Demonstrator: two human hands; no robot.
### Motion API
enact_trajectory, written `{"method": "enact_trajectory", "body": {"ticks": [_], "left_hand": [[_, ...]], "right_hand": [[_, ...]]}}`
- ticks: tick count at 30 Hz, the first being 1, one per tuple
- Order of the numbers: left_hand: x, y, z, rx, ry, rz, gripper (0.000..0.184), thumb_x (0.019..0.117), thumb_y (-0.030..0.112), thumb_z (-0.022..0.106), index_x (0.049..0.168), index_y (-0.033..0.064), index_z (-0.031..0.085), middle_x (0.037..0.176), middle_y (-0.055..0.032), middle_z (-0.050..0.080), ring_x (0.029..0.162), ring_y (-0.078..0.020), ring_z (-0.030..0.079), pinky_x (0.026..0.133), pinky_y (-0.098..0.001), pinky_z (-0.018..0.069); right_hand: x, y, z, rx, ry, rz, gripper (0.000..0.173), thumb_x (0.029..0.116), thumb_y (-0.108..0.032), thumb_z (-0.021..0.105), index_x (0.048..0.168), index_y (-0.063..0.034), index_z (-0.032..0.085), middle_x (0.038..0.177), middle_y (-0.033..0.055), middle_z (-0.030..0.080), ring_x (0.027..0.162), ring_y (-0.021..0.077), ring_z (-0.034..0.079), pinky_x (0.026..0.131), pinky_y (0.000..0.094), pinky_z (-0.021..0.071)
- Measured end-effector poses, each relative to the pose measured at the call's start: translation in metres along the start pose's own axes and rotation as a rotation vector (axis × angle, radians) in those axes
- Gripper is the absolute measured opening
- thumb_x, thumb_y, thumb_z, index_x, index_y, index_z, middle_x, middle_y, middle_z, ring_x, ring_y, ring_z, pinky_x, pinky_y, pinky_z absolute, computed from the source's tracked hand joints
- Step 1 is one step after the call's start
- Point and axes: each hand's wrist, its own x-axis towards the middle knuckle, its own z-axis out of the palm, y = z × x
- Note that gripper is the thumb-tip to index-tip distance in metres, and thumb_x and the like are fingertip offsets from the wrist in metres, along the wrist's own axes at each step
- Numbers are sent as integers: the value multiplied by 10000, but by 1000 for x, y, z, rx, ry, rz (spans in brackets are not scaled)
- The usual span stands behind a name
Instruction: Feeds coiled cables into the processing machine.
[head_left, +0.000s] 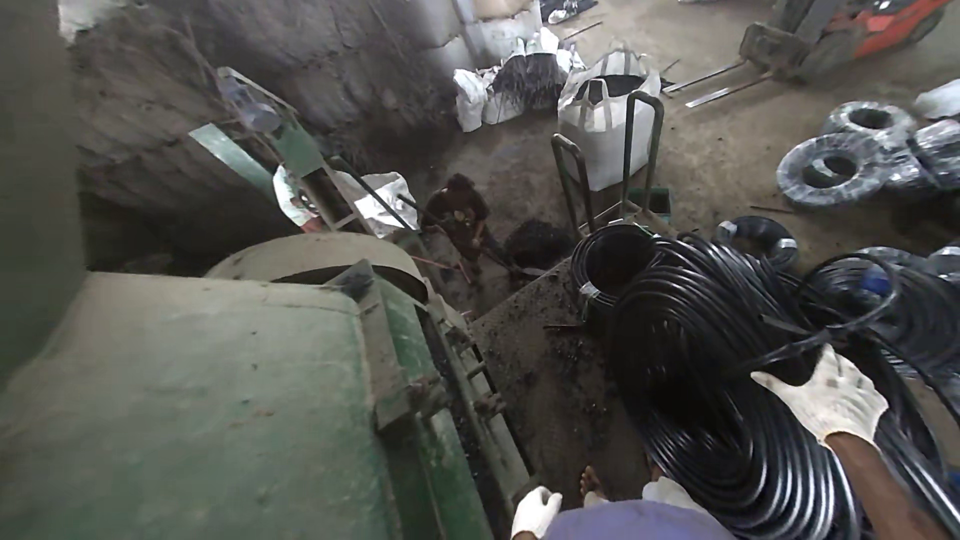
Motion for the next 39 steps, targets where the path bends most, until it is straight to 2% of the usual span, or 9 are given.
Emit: {"method": "enact_trajectory", "body": {"ticks": [11,14,17,19,22,25,31,35,39], "left_hand": [[-7,-9,-12,42,-15,14,531,991,587,488,1250,182,714,1249,-85,725,1208,-266,667,1053,-571,500],[-25,2,-23,55,-72,-69,503,1050,522,452,1354,173,648,1389,-93,647,1330,-260,580,1143,-542,415],[-14,-11,-22,92,-25,-2,525,993,584,483,1250,188,713,1264,-77,721,1219,-252,662,1062,-551,501],[-27,-3,-30,99,-60,-34,505,1039,526,468,1326,162,668,1339,-105,677,1286,-272,614,1101,-549,458],[-28,-3,-33,114,-60,-31,508,1035,534,465,1324,169,669,1336,-98,679,1282,-262,617,1099,-544,461],[-10,-15,-28,147,-38,40,540,983,607,482,1232,191,720,1224,-66,733,1185,-224,677,1044,-525,517],[-76,36,-66,59,-81,47,453,1058,438,499,1256,76,689,1246,-170,701,1199,-308,652,1045,-543,485],[-21,-8,-34,174,-49,89,535,981,608,475,1225,203,726,1206,-58,738,1169,-216,683,1032,-521,524],[-24,-1,-36,147,-31,40,508,982,592,498,1206,205,737,1185,-68,745,1159,-236,687,1029,-536,521]], "right_hand": [[1,-5,-3,-3,-18,35,1481,494,-979,680,1638,-131,274,1625,205,387,1479,443,381,1158,680,320],[0,-6,-6,2,-18,35,1474,499,-972,688,1636,-129,276,1621,205,392,1476,439,386,1150,682,331],[0,-7,-8,20,-25,40,1464,510,-940,724,1635,-120,274,1622,212,386,1473,438,389,1143,687,334],[-1,-8,-9,15,-29,42,1450,521,-920,742,1632,-112,277,1618,215,389,1470,441,392,1146,686,333],[0,-7,-8,-7,-15,35,1451,515,-925,737,1625,-106,290,1599,219,415,1452,447,416,1132,681,359],[2,-4,-5,-6,-5,29,1452,516,-932,730,1624,-103,291,1596,224,416,1448,452,418,1130,689,354],[4,-4,-6,23,-23,32,1446,535,-922,736,1625,-90,278,1611,235,386,1464,469,384,1133,710,330],[4,-5,-9,37,-42,34,1429,545,-907,748,1629,-106,271,1614,229,380,1461,465,383,1143,697,329],[7,-3,-9,20,-27,43,1435,539,-916,738,1633,-113,271,1615,214,390,1466,443,392,1147,678,335]]}}
